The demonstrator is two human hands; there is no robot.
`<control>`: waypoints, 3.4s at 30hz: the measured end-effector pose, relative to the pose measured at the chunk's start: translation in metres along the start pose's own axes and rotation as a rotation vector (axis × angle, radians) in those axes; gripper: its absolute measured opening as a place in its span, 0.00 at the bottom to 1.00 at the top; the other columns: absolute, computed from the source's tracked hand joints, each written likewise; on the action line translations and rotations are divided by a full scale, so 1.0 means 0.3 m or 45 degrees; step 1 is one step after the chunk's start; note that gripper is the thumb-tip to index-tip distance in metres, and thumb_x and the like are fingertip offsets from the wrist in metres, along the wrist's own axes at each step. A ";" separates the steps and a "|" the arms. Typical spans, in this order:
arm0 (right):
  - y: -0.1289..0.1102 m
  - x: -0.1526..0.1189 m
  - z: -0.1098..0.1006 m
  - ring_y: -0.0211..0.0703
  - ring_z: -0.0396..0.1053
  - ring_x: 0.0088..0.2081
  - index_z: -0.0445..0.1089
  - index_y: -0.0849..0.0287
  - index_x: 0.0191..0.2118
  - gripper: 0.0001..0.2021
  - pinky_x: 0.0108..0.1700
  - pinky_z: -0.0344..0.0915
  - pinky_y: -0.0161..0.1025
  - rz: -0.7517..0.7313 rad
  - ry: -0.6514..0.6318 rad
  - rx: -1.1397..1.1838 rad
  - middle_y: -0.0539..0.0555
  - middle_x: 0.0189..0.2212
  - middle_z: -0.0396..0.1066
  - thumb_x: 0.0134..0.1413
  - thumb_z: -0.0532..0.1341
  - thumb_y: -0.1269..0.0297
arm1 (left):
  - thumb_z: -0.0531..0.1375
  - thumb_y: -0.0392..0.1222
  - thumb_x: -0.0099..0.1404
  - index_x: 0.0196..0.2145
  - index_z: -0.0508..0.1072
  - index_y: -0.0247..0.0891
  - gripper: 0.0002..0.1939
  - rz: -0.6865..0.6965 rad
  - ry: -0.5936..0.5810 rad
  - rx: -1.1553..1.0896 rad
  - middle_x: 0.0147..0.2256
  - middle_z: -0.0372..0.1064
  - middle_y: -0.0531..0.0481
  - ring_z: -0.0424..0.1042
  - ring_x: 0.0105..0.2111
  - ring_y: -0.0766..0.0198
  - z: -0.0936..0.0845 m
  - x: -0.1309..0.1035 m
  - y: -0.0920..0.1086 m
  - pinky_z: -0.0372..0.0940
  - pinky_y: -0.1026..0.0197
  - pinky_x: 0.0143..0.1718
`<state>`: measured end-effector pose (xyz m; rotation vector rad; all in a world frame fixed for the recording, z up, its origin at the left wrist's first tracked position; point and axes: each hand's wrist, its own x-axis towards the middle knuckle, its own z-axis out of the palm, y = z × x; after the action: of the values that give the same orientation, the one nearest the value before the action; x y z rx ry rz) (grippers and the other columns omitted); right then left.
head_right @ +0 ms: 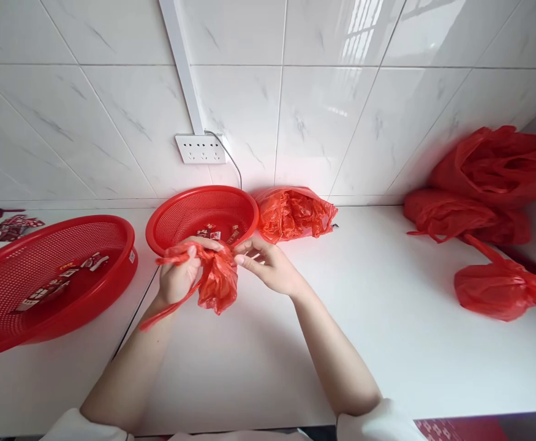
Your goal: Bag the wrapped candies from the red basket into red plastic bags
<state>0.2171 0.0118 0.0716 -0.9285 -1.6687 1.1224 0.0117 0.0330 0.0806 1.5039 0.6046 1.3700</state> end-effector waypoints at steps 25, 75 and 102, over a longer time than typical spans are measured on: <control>0.009 -0.006 -0.031 0.40 0.67 0.36 0.70 0.60 0.30 0.13 0.45 0.64 0.41 0.140 -0.007 0.417 0.52 0.31 0.70 0.56 0.62 0.54 | 0.54 0.44 0.64 0.23 0.61 0.36 0.13 -0.246 -0.291 -0.102 0.47 0.64 0.44 0.69 0.47 0.52 -0.019 0.008 -0.012 0.64 0.51 0.48; 0.075 -0.365 -0.431 0.43 0.69 0.37 0.69 0.54 0.37 0.18 0.35 0.60 0.36 0.714 -0.053 -1.302 0.54 0.38 0.72 0.45 0.50 0.80 | 0.51 0.57 0.66 0.48 0.69 0.49 0.18 -0.603 -0.548 1.181 0.32 0.72 0.51 0.73 0.34 0.58 -0.066 -0.011 0.114 0.64 0.61 0.30; 0.427 0.158 -0.326 0.50 0.69 0.41 0.66 0.60 0.36 0.14 0.40 0.67 0.44 0.539 0.769 -0.510 0.61 0.39 0.70 0.54 0.52 0.55 | 0.55 0.53 0.64 0.46 0.72 0.45 0.17 -0.562 -0.612 0.889 0.40 0.72 0.46 0.72 0.40 0.56 -0.039 -0.043 0.077 0.66 0.55 0.41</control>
<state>0.3071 0.1212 -0.0186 -1.7407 -1.2310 0.6581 -0.0079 0.0166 0.0939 1.9977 1.0831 0.4305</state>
